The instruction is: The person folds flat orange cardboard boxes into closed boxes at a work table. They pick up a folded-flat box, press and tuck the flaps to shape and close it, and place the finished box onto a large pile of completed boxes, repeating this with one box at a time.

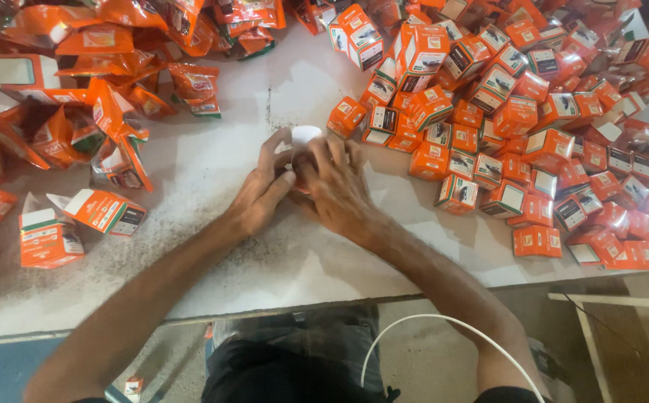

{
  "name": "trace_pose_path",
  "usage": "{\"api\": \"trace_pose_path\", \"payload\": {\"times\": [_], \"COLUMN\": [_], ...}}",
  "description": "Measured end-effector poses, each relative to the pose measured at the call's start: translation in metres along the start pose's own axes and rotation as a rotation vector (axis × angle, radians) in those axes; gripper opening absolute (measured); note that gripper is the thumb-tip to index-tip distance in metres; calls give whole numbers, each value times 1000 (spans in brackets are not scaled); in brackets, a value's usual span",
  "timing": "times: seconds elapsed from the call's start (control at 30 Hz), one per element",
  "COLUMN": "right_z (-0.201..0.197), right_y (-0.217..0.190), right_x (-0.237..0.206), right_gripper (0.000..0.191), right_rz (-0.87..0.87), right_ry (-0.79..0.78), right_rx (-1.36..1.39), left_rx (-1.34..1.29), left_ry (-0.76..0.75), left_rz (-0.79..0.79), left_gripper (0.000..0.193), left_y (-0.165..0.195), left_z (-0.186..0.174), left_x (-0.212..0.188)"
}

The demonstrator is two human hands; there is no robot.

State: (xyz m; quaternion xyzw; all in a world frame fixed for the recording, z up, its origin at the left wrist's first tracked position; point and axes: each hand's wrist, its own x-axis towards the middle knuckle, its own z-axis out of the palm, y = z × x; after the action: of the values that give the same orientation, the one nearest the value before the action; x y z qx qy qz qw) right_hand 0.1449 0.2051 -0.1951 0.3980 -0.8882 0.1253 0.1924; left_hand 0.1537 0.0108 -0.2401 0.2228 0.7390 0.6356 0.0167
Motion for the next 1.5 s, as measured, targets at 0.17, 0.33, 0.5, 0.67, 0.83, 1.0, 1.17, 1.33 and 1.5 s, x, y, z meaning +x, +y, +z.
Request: {"api": "trace_pose_path", "payload": {"times": [0.17, 0.33, 0.5, 0.67, 0.83, 1.0, 1.17, 1.33, 1.5], "right_z": [9, 31, 30, 9, 5, 18, 44, 47, 35], "right_y": [14, 12, -2, -7, -2, 11, 25, 27, 33], "right_x": [-17, -27, -36, -33, -18, -27, -29, -27, -29], "right_gripper": [71, 50, 31, 30, 30, 20, 22, 57, 53], "right_rz": [17, 345, 190, 6, 21, 87, 384, 776, 620], "right_ry": [178, 354, 374, 192, 100, 210, 162, 120, -93], "right_rx": [451, 782, 359, 165, 94, 277, 931, 1298, 1473], "left_rx": [13, 70, 137, 59, 116, -88, -185, -136, 2], "left_ry": [127, 222, 207, 171, 177, 190, 184, 180, 259], "left_rz": [-6, -16, -68, -73, -39, -44, -162, -215, -183], "left_gripper": [50, 38, 40, 42, 43, 38, 22, 16, 24], "left_y": [-2, 4, 13, 17, 10, -3, -14, -17, -11], "left_z": [7, 15, 20, 22, 19, 13, 5, 5, 20], "left_x": [5, -1, -4, -8, -9, 1, 22, 34, 25]}}
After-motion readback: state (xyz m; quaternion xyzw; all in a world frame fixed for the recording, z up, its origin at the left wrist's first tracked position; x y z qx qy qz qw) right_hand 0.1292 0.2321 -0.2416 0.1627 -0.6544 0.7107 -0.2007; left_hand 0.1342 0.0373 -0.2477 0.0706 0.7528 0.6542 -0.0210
